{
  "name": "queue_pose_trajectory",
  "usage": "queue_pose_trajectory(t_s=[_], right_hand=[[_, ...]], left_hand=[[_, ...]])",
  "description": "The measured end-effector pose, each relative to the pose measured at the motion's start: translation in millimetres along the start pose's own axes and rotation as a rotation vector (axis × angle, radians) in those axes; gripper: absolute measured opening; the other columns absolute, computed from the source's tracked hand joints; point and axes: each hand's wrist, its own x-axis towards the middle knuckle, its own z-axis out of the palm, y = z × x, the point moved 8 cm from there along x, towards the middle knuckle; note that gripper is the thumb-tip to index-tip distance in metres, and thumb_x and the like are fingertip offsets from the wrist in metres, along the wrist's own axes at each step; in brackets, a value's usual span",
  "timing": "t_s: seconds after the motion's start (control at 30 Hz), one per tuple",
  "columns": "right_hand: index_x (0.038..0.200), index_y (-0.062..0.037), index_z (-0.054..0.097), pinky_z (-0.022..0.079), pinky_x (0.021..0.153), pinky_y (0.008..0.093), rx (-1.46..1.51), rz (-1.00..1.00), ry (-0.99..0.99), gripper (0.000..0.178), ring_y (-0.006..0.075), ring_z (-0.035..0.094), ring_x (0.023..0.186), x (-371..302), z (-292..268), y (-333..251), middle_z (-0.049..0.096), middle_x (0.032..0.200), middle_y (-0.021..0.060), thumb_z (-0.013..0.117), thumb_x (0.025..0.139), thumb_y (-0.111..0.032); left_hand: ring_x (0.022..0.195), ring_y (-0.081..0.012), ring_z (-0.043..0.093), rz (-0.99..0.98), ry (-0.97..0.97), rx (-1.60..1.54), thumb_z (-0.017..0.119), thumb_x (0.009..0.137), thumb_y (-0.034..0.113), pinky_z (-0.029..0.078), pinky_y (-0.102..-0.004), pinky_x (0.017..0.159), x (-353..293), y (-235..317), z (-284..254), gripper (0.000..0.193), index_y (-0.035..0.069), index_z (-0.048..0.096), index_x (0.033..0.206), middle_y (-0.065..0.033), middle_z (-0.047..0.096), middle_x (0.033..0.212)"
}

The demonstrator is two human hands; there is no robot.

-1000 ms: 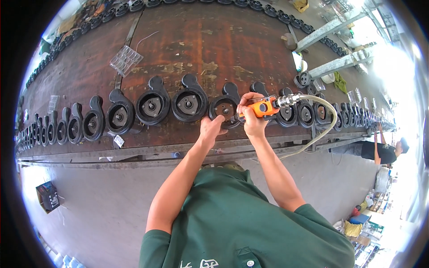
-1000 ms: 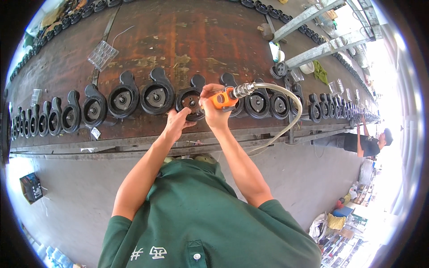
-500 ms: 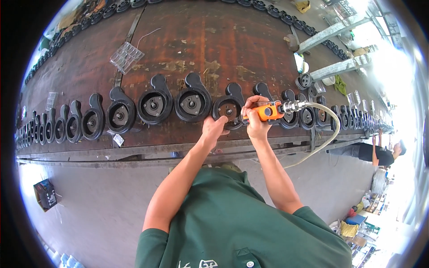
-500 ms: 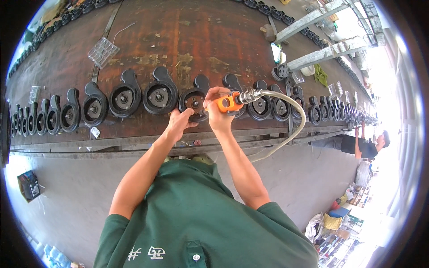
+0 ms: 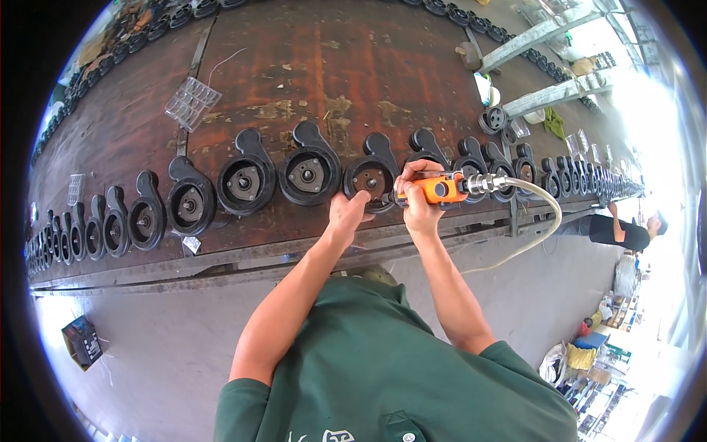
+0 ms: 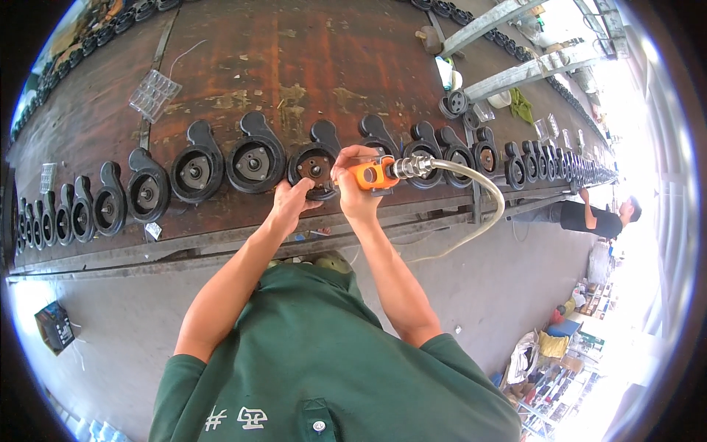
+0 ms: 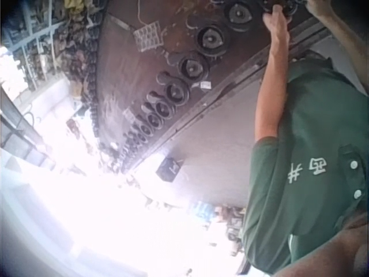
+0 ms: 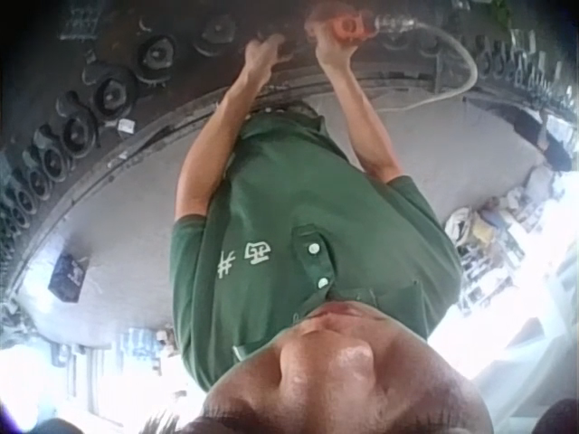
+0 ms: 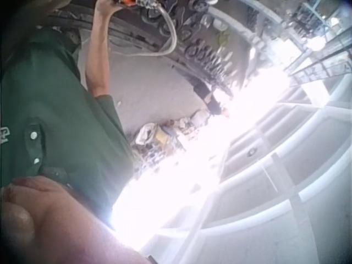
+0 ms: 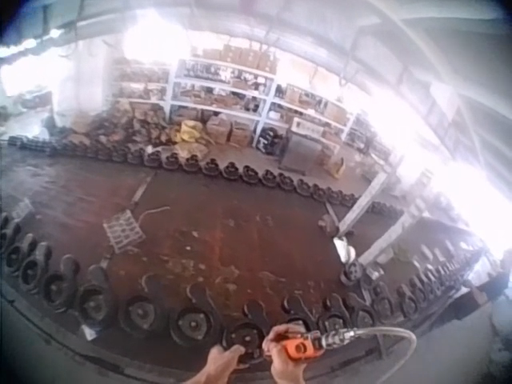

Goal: The person assembles metal housing components by placing a circular metal piece into each housing on a conveyor line and securing them using a pneumatic screwdriver.

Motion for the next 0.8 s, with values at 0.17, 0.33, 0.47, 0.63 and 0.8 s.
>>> queue_pose_trajectory(t_s=[0.17,0.33,0.47,0.63,0.8], right_hand=[[0.112,0.0021,0.056,0.052,0.062,0.025,0.012,-0.001,0.007,0.027,0.0123,0.062,0.07,1,-2,-1,0.064,0.089,0.0085,0.058,0.085,0.007],[0.112,0.0015,0.055,0.052,0.063,0.0251,-0.016,0.017,0.002,0.028,0.0125,0.063,0.072,5,1,0,0.064,0.089,0.0079,0.058,0.085,0.008],[0.112,0.0012,0.055,0.052,0.064,0.025,-0.027,0.027,-0.04,0.028,0.0123,0.063,0.074,4,4,1,0.063,0.088,0.0076,0.058,0.085,0.008],[0.11,0.0003,0.055,0.052,0.066,0.0277,-0.055,0.053,-0.262,0.027,0.0129,0.059,0.073,3,13,1,0.06,0.092,0.009,0.056,0.084,0.008],[0.107,0.0001,0.056,0.051,0.065,0.0277,-0.079,0.104,-0.416,0.024,0.0132,0.058,0.074,9,24,6,0.059,0.097,0.0116,0.06,0.084,0.003]], left_hand=[[0.102,-0.0231,0.067,-0.008,0.006,0.012,0.061,0.093,0.008,0.065,-0.0398,0.078,-3,3,2,0.036,-0.002,0.056,0.127,-0.0107,0.063,0.12],[0.102,-0.0236,0.068,-0.003,-0.006,0.015,0.061,0.092,0.009,0.064,-0.0401,0.079,0,2,1,0.037,-0.002,0.057,0.127,-0.0104,0.063,0.12],[0.103,-0.0228,0.067,-0.009,-0.014,0.015,0.061,0.092,0.009,0.064,-0.0404,0.08,2,-1,1,0.037,-0.001,0.056,0.127,-0.0102,0.062,0.121],[0.104,-0.0211,0.066,-0.012,0.005,0.027,0.061,0.092,0.009,0.064,-0.0408,0.08,0,2,1,0.036,0.0,0.057,0.126,-0.0092,0.063,0.119],[0.104,-0.0209,0.066,0.0,-0.006,0.019,0.061,0.092,0.01,0.064,-0.041,0.081,-4,4,1,0.036,0.002,0.057,0.126,-0.0081,0.063,0.118]])
